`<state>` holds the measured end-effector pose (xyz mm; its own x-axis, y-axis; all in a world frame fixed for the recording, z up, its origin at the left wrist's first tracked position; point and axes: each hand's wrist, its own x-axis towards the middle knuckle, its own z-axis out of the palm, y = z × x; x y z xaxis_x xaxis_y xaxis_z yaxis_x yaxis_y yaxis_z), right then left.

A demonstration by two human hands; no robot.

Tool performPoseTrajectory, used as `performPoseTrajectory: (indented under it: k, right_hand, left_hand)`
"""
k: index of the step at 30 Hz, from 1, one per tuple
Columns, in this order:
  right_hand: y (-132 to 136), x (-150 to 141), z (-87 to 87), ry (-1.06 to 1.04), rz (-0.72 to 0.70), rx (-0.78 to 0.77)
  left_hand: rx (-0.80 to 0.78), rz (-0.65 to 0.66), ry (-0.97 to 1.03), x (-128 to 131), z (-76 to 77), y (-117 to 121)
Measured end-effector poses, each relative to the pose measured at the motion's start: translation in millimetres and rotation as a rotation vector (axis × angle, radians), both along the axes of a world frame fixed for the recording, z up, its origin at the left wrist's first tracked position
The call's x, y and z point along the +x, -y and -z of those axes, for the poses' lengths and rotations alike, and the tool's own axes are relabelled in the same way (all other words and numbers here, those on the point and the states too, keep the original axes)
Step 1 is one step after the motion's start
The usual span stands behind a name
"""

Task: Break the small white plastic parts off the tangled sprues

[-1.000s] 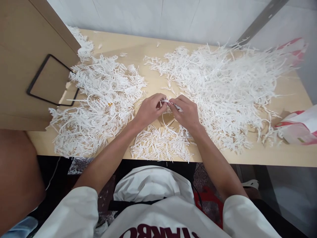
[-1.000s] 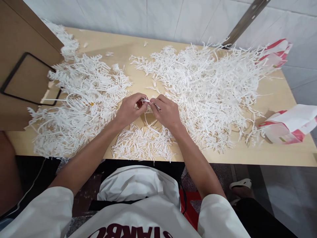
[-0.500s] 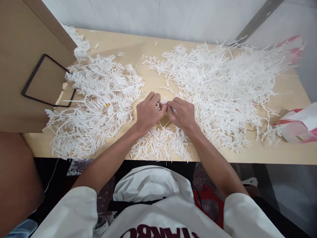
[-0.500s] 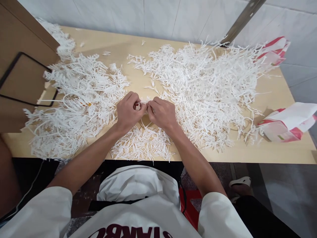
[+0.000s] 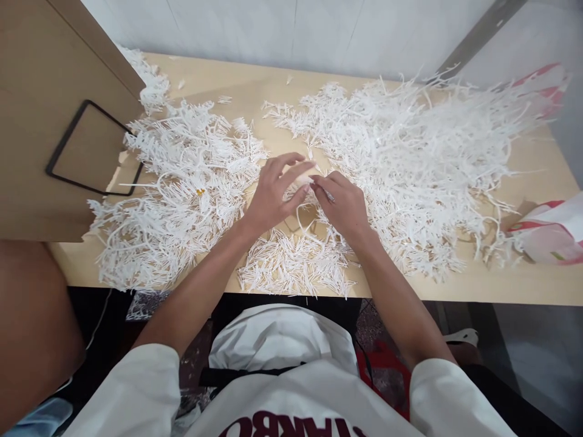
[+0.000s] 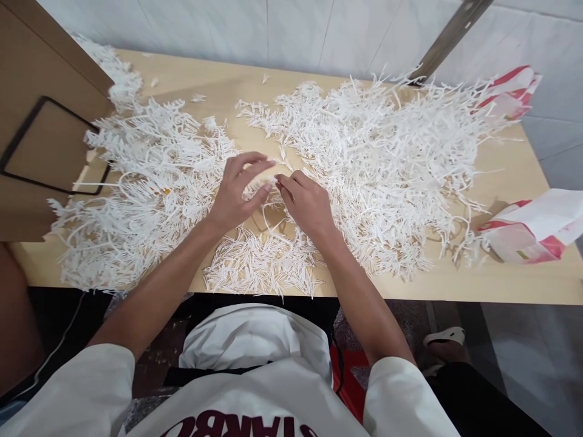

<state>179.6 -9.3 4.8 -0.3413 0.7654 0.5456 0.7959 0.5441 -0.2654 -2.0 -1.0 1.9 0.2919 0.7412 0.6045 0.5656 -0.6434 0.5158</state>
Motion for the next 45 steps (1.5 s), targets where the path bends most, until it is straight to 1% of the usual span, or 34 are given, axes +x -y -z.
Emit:
performPoseTrajectory:
  k: [1, 3, 8, 10, 15, 17, 19, 21, 23, 24, 26, 28, 30, 31, 33, 36, 39, 41, 45]
  right_hand:
    - [0.6, -0.6, -0.4, 0.025, -0.005, 0.006]
    - [1.3, -1.3, -0.9, 0.052, -0.013, 0.014]
    - [0.7, -0.5, 0.7, 0.063, -0.008, 0.039]
    - [-0.1, 0.2, 2.2, 0.094, -0.009, 0.052]
    - [-1.4, 0.3, 5.1, 0.167, -0.007, 0.038]
    - [-0.9, -0.6, 5.0, 0.159, -0.009, 0.031]
    - [0.2, -1.8, 3.7, 0.141, -0.023, 0.018]
    - [1.9, -2.9, 1.1, 0.133, -0.048, 0.020]
    - [3.8, -3.7, -2.2, 0.123, -0.083, 0.051]
    - [4.5, -3.9, -3.9, 0.112, -0.101, 0.074]
    - [5.6, -3.9, -6.7, 0.078, -0.143, 0.116]
    - [6.2, -3.0, -8.2, 0.037, -0.182, 0.146]
    - [6.6, -1.3, -8.3, -0.009, -0.203, 0.155]
    - [6.8, -0.2, -8.1, -0.034, -0.207, 0.152]
    - [6.9, 1.6, -7.0, -0.087, -0.207, 0.133]
    - [5.4, 1.6, -4.2, -0.154, -0.176, 0.076]
    - [1.9, -1.3, -0.5, -0.205, -0.119, 0.020]
    - [0.3, -3.1, 1.6, -0.227, -0.088, -0.019]
    - [1.3, -3.9, 3.5, -0.293, -0.063, -0.101]
  left_hand:
    - [0.010, 0.038, -0.042, 0.5, 1.3, 0.5]
    - [0.022, 0.053, -0.101, 0.9, 5.0, 0.4]
    - [0.094, -0.064, -0.233, 1.1, 8.7, 0.3]
    - [0.112, -0.073, -0.252, 1.1, 8.1, 0.5]
    - [0.177, -0.018, -0.326, -0.2, 9.1, 0.6]
    - [0.226, -0.055, -0.354, 0.5, 9.5, 1.5]
    - [0.241, -0.105, -0.342, 2.5, 9.2, 3.3]
    - [0.171, -0.133, -0.283, 5.5, 8.5, 6.0]
    - [0.016, -0.122, -0.173, 9.4, 7.8, 9.5]
    - [-0.086, -0.095, -0.094, 11.5, 7.7, 11.3]
    - [-0.308, 0.010, 0.124, 16.3, 7.6, 14.6]
    - [-0.515, 0.148, 0.369, 20.9, 7.2, 16.1]
    - [-0.667, 0.240, 0.574, 23.2, 5.7, 14.3]
    - [-0.717, 0.245, 0.654, 22.8, 4.5, 11.9]
    - [-0.759, 0.199, 0.783, 18.3, 1.4, 4.9]
    - [-0.680, 0.095, 0.885, 5.8, -2.2, -6.4]
    - [-0.568, 0.048, 0.833, -2.7, -2.6, -10.3]
    - [-0.482, 0.033, 0.714, -3.1, -2.4, -8.0]
    - [-0.316, 0.074, 0.341, 1.8, -4.6, 0.3]
